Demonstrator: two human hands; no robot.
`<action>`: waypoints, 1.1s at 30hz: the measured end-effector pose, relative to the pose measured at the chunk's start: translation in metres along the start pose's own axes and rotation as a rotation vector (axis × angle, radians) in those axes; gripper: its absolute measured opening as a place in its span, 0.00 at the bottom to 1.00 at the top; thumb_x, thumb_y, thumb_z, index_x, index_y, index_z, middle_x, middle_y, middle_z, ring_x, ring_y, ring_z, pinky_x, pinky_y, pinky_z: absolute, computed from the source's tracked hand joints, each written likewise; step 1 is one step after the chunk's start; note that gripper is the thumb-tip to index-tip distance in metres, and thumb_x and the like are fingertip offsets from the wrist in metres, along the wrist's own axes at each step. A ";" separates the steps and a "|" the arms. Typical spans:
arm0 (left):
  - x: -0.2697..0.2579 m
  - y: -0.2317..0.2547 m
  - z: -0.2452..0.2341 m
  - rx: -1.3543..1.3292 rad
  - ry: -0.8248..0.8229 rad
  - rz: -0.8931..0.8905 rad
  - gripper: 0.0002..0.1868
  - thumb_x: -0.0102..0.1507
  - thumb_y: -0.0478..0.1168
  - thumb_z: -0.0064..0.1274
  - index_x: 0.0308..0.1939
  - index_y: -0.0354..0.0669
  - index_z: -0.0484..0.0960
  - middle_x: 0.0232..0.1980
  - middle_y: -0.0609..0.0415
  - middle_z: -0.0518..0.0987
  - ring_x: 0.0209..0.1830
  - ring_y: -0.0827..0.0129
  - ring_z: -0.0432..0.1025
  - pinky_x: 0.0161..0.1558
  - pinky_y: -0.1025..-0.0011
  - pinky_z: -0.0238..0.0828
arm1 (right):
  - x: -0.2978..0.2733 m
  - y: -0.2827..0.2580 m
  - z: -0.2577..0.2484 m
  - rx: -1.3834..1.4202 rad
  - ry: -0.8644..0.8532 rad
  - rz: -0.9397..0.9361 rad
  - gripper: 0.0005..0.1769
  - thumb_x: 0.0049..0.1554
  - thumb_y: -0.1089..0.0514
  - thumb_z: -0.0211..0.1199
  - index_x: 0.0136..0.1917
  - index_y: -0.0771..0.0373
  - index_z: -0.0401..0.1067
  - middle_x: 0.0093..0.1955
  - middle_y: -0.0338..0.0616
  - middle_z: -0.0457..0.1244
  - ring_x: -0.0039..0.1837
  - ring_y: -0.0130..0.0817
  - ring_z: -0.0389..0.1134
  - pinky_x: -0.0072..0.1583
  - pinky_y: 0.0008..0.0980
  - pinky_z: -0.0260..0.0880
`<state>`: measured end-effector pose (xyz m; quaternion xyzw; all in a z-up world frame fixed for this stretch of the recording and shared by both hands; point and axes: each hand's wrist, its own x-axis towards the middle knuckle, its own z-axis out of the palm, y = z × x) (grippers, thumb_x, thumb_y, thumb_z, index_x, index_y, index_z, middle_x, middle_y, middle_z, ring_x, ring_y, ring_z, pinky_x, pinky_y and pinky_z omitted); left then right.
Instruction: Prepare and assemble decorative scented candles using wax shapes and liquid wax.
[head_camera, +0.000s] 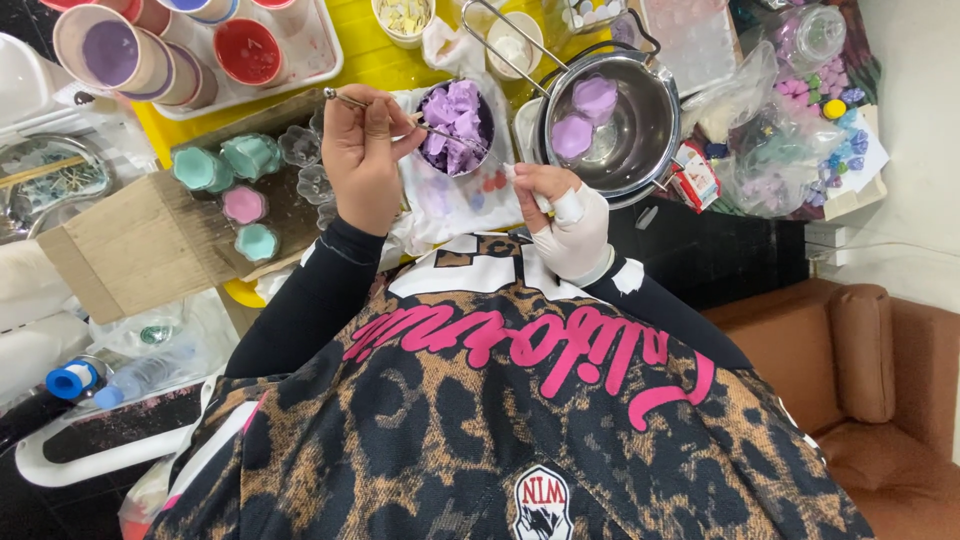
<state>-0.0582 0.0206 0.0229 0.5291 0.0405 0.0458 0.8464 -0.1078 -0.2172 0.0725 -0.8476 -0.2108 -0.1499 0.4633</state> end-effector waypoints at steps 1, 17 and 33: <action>0.000 0.001 0.000 0.000 0.000 0.001 0.02 0.78 0.37 0.44 0.53 0.43 0.70 0.45 0.58 0.74 0.45 0.77 0.70 0.53 0.66 0.83 | 0.000 0.001 0.000 0.000 0.000 -0.001 0.09 0.63 0.70 0.67 0.55 0.64 0.72 0.55 0.50 0.70 0.56 0.43 0.75 0.58 0.34 0.74; 0.003 -0.011 -0.007 0.021 0.053 -0.021 0.01 0.77 0.35 0.44 0.52 0.43 0.70 0.44 0.58 0.73 0.43 0.78 0.70 0.52 0.66 0.83 | -0.005 0.004 0.002 0.022 -0.038 -0.048 0.10 0.62 0.71 0.66 0.55 0.64 0.71 0.55 0.51 0.70 0.57 0.44 0.75 0.58 0.35 0.75; 0.006 -0.011 -0.009 0.025 0.061 0.034 0.02 0.77 0.36 0.44 0.53 0.42 0.69 0.45 0.57 0.74 0.43 0.77 0.70 0.53 0.67 0.83 | -0.006 -0.002 -0.004 0.005 0.141 0.089 0.08 0.65 0.69 0.66 0.57 0.66 0.73 0.55 0.49 0.70 0.56 0.35 0.74 0.60 0.32 0.73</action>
